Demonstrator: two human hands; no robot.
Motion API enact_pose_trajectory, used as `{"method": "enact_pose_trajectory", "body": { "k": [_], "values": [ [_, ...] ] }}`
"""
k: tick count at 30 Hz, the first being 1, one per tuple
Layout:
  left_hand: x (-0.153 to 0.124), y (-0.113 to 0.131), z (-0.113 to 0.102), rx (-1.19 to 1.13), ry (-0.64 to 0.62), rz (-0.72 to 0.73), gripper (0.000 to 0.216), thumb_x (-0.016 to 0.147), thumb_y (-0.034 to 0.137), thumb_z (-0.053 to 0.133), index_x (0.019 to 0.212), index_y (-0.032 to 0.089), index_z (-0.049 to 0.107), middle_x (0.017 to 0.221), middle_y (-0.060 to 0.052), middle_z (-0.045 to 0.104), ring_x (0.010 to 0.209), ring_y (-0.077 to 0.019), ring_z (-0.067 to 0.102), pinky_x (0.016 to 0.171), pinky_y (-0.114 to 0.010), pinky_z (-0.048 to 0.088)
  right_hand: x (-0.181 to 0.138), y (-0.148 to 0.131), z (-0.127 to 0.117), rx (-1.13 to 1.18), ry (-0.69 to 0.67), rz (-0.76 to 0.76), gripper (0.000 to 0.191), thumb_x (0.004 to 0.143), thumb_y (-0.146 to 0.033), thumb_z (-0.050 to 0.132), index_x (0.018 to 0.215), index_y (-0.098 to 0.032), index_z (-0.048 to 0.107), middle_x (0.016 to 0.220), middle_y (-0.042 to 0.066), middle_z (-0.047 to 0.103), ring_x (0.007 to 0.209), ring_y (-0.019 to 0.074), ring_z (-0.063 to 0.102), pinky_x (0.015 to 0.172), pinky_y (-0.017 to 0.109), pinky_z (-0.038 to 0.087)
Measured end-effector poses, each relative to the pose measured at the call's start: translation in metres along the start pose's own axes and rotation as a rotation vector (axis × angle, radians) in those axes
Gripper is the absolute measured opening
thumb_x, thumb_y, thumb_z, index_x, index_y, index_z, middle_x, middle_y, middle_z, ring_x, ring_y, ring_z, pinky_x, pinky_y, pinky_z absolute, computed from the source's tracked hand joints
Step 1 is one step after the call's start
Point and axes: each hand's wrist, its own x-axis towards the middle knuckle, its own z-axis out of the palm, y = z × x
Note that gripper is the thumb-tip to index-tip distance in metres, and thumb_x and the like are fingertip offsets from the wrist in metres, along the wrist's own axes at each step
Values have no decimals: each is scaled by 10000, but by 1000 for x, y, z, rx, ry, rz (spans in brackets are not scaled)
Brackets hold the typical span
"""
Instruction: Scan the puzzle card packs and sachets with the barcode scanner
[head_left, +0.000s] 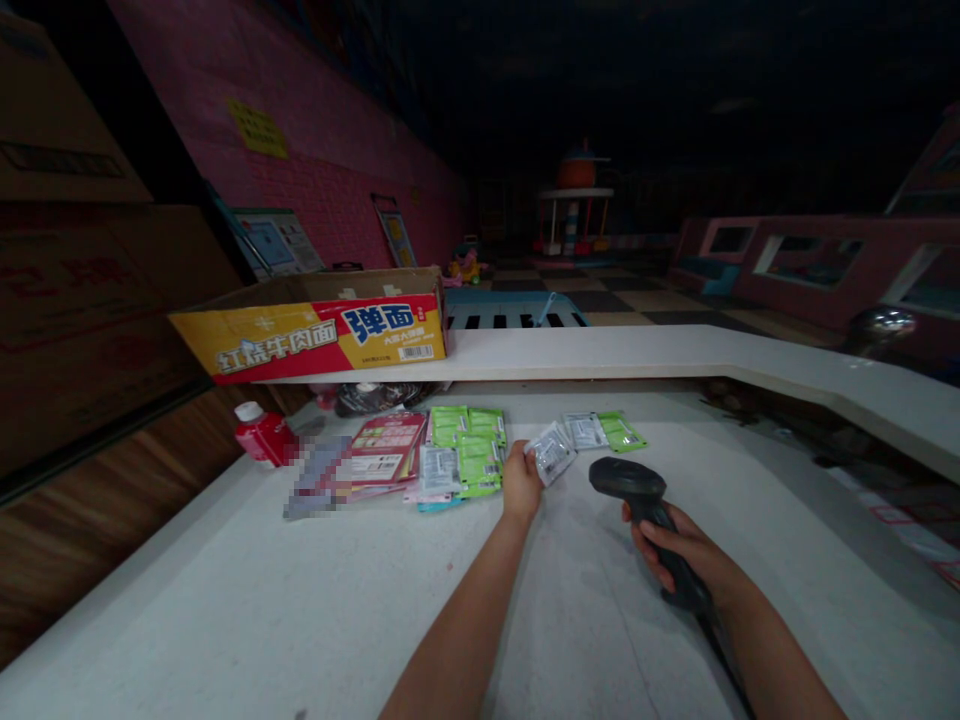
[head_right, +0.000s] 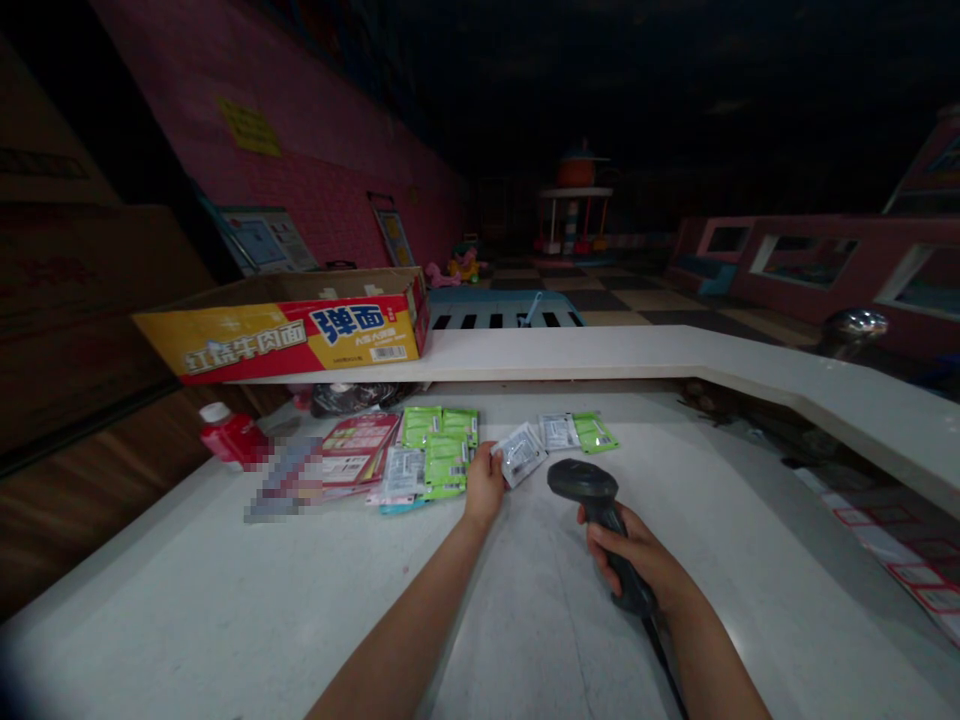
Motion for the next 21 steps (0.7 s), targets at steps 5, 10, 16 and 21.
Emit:
{"method": "enact_pose_trajectory", "body": {
  "k": [5,10,16,21],
  "values": [
    [-2,3,-2,-57,-32,-26,148,915,287,419,901,196,536,615,31,533,492,-129,537,515,-230,415,8,1,-4,72,76,-45,412,716,-466,787,971,-182,630,558,-34,556,325,81,440,312,188,327],
    [-2,4,-2,-143,-44,-2,163,889,360,464,870,204,509,613,44,521,484,-123,552,479,-222,432,19,1,-16,236,213,-105,382,721,-449,793,952,-192,631,550,-48,536,364,79,449,341,186,357],
    [1,3,2,-471,-42,-104,346,772,530,593,837,206,487,670,37,581,535,-138,607,496,-287,549,25,4,-27,368,330,-97,367,695,-432,813,909,-200,626,568,-49,536,411,79,456,359,184,383],
    [6,5,14,-622,-32,-200,375,689,484,690,803,192,485,645,19,625,541,-149,634,528,-310,570,25,2,-24,417,375,-106,374,669,-430,826,895,-210,625,557,-57,525,407,75,450,352,179,382]
  ]
}}
